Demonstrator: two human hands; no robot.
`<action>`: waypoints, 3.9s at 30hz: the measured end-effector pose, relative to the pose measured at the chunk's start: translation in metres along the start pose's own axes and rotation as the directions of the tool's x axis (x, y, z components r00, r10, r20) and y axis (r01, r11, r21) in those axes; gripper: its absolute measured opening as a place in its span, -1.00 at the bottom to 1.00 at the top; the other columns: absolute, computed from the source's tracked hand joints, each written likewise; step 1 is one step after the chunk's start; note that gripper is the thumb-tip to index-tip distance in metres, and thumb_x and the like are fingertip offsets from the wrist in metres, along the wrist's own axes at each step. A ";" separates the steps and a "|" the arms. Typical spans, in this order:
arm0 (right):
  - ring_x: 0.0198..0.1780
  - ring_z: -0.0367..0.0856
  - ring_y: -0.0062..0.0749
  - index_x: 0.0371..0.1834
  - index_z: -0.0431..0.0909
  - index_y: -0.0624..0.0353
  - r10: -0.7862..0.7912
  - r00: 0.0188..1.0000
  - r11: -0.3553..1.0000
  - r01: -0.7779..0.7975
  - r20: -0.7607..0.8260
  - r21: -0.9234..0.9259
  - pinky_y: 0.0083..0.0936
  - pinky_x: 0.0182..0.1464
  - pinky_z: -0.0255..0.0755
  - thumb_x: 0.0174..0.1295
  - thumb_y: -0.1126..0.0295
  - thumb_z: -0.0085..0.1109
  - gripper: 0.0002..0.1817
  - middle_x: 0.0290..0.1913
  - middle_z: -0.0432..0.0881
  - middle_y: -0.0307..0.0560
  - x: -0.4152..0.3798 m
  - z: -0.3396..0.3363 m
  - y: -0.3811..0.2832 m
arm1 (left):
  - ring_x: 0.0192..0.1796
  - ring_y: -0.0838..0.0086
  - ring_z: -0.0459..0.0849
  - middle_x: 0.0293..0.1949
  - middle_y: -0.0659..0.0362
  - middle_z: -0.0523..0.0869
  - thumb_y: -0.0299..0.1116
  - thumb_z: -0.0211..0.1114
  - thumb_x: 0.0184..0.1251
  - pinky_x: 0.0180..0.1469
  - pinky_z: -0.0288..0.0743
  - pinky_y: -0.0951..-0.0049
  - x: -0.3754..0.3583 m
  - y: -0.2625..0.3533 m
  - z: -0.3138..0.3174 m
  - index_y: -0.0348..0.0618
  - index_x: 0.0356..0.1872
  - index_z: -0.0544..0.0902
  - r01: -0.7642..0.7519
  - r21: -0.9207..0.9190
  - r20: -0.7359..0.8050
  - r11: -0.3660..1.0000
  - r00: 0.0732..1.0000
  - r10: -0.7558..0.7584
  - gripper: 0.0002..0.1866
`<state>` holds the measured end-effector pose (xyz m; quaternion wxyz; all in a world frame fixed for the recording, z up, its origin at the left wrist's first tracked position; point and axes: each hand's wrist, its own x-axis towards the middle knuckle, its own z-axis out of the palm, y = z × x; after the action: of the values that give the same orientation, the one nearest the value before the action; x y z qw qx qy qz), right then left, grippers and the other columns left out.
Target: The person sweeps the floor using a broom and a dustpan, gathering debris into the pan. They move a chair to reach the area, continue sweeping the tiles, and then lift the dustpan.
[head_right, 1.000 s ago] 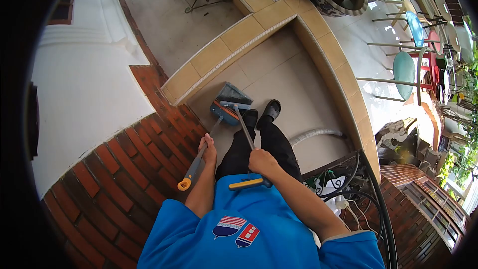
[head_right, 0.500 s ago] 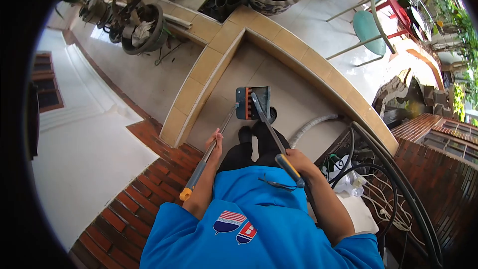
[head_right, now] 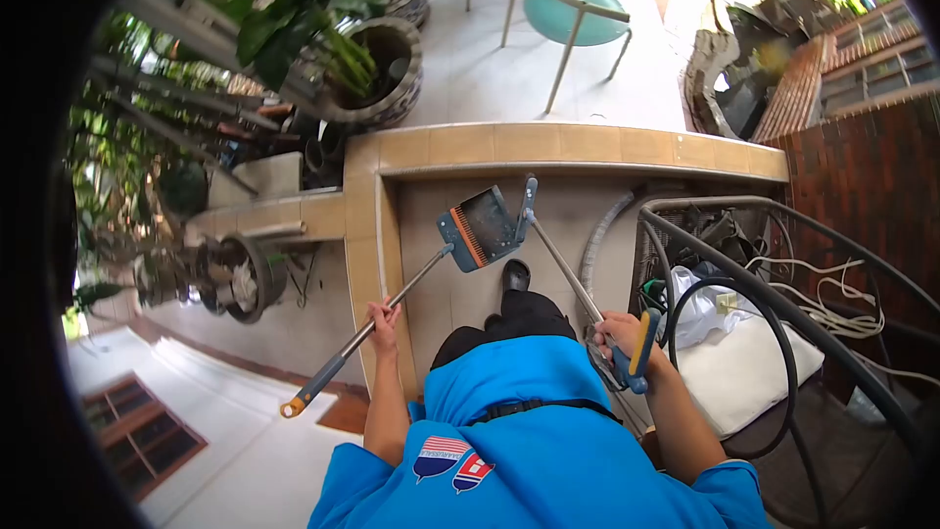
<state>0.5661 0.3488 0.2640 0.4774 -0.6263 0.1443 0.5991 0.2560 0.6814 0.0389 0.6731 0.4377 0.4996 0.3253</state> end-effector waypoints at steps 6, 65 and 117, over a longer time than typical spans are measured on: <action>-0.70 0.41 -0.46 -0.47 0.35 0.17 -0.042 0.987 0.965 0.080 -0.152 0.250 -0.51 -0.71 0.32 0.26 0.39 -0.03 -0.83 -0.66 0.35 -0.18 -0.015 -0.005 0.004 | -0.17 0.09 0.68 -0.06 -0.34 0.56 0.10 -0.04 0.42 -0.07 0.67 0.32 0.062 0.057 0.071 -0.28 -0.47 0.37 0.065 0.011 -0.019 0.998 0.998 -0.065 -0.45; -0.27 0.65 0.16 -0.28 0.59 0.45 0.630 0.684 0.647 -0.198 -0.369 0.737 -0.20 -0.23 0.50 0.12 0.22 0.11 -0.60 -0.31 0.60 0.43 0.254 0.004 -0.048 | -0.20 -0.09 0.65 -0.40 -0.12 0.57 0.00 -0.16 0.47 -0.04 0.66 -0.01 0.184 0.116 1.134 -0.27 -0.49 0.35 0.093 0.226 0.727 0.970 0.646 -0.232 -0.50; -0.71 0.34 -0.52 -0.50 0.32 0.06 0.702 0.464 -0.451 0.877 -0.540 0.167 -0.51 -0.65 0.28 0.25 0.34 0.08 -0.80 -0.64 0.32 -0.29 0.305 -0.590 -0.457 | -0.31 0.21 0.63 -0.55 0.23 0.44 0.15 -0.18 0.44 0.02 0.60 -0.04 0.096 -0.092 1.650 -0.13 -0.55 0.37 -0.143 0.631 0.757 0.763 0.330 -0.564 -0.44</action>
<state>1.3442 0.2428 0.0852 0.6737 -0.0555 0.6289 -0.3842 1.8628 0.2924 0.1121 0.6947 0.6538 0.1614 -0.2526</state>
